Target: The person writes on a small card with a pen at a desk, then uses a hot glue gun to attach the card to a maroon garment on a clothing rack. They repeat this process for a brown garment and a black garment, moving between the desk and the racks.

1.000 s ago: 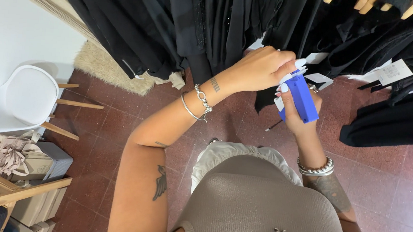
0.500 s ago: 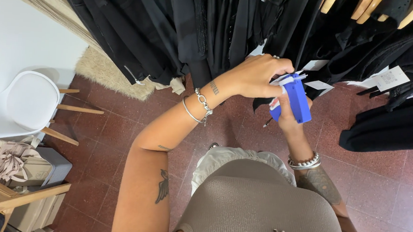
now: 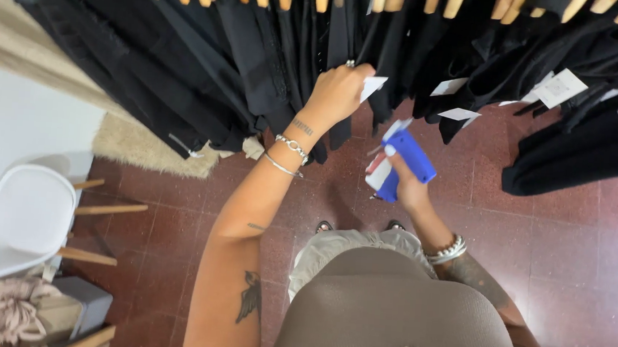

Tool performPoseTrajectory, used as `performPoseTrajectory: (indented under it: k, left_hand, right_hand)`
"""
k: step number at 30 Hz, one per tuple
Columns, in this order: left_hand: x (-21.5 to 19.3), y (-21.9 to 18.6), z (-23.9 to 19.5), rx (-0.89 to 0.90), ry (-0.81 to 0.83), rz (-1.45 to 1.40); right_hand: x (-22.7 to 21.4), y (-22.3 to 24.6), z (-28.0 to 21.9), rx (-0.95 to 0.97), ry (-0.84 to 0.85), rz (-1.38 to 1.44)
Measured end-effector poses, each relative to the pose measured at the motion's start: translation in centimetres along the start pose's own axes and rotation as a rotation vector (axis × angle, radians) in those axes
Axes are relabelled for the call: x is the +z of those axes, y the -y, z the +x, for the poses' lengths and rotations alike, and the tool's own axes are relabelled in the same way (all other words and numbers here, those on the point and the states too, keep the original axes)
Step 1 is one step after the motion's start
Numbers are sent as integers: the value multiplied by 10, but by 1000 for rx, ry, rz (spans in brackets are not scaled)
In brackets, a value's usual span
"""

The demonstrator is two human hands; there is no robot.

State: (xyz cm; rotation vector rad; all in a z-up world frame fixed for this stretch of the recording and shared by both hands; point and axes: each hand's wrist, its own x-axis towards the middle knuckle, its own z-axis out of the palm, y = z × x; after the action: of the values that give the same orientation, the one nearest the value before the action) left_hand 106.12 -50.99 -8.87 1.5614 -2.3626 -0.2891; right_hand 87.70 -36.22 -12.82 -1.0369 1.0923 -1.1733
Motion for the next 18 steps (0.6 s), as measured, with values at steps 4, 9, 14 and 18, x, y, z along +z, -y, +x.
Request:
performPoseTrajectory:
  k: [4, 9, 14, 18]
  left_hand:
    - [13, 8, 7, -14, 71, -41]
    - [44, 9, 19, 20, -219, -111]
    - [49, -26, 15, 239, -603, -269]
    - [110, -79, -27, 160, -766, -139]
  right_hand:
    - [9, 8, -35, 171, -207, -81]
    - [-47, -26, -72, 274, -512, -152]
    - [-136, -57, -127, 193, -687, -14]
    - [-194, -62, -169, 182, -919, 39]
